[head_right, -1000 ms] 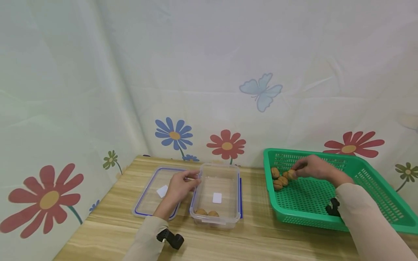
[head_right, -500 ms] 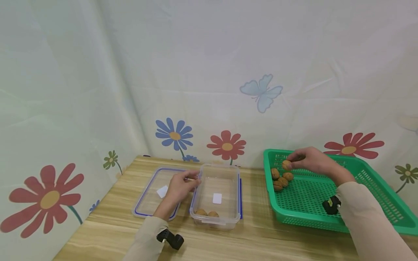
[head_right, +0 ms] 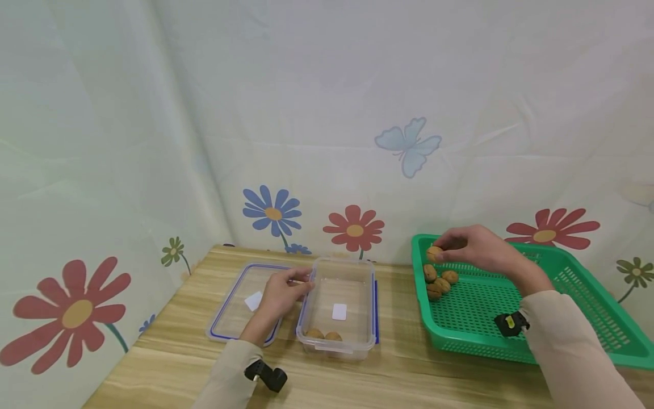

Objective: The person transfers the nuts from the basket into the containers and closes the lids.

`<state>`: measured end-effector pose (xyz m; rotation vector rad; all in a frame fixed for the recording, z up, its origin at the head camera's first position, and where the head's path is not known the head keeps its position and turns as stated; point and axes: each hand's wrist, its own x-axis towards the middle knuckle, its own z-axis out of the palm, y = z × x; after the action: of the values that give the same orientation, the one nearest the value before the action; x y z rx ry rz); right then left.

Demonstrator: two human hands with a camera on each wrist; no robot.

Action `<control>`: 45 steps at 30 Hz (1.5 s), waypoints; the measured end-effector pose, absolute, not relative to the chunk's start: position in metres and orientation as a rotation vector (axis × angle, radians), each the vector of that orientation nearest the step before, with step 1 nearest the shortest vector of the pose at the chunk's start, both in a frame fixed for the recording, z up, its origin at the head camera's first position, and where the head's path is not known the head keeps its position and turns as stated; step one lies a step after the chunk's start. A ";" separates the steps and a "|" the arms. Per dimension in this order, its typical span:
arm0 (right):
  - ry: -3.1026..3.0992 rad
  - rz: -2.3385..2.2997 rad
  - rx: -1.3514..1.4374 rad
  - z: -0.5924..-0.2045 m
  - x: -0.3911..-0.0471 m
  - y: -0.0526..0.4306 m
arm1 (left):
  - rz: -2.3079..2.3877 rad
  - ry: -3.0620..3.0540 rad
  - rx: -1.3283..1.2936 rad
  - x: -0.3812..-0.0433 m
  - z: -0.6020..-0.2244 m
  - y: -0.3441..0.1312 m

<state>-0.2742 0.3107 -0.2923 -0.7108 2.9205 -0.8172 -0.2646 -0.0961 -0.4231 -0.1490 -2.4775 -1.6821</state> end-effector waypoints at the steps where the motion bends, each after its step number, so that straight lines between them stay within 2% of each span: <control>1: 2.922 -0.819 -0.713 -0.291 -0.273 0.309 | -1.680 -2.480 -0.147 -0.265 -0.423 -0.096; 14: 2.829 -0.976 -0.834 -0.284 -0.244 0.273 | -1.673 -2.476 -0.149 -0.265 -0.425 -0.096; 27: 2.762 -1.086 -0.758 -0.301 -0.230 0.240 | -1.658 -2.482 -0.129 -0.265 -0.425 -0.095; 45: 2.611 -1.224 -0.901 -0.332 -0.221 0.202 | -1.677 -2.465 -0.170 -0.265 -0.424 -0.096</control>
<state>-0.2208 0.2024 -0.3323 -0.9012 2.6112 -1.2244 -0.2645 -0.0960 -0.4241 -0.1698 -2.4652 -1.6766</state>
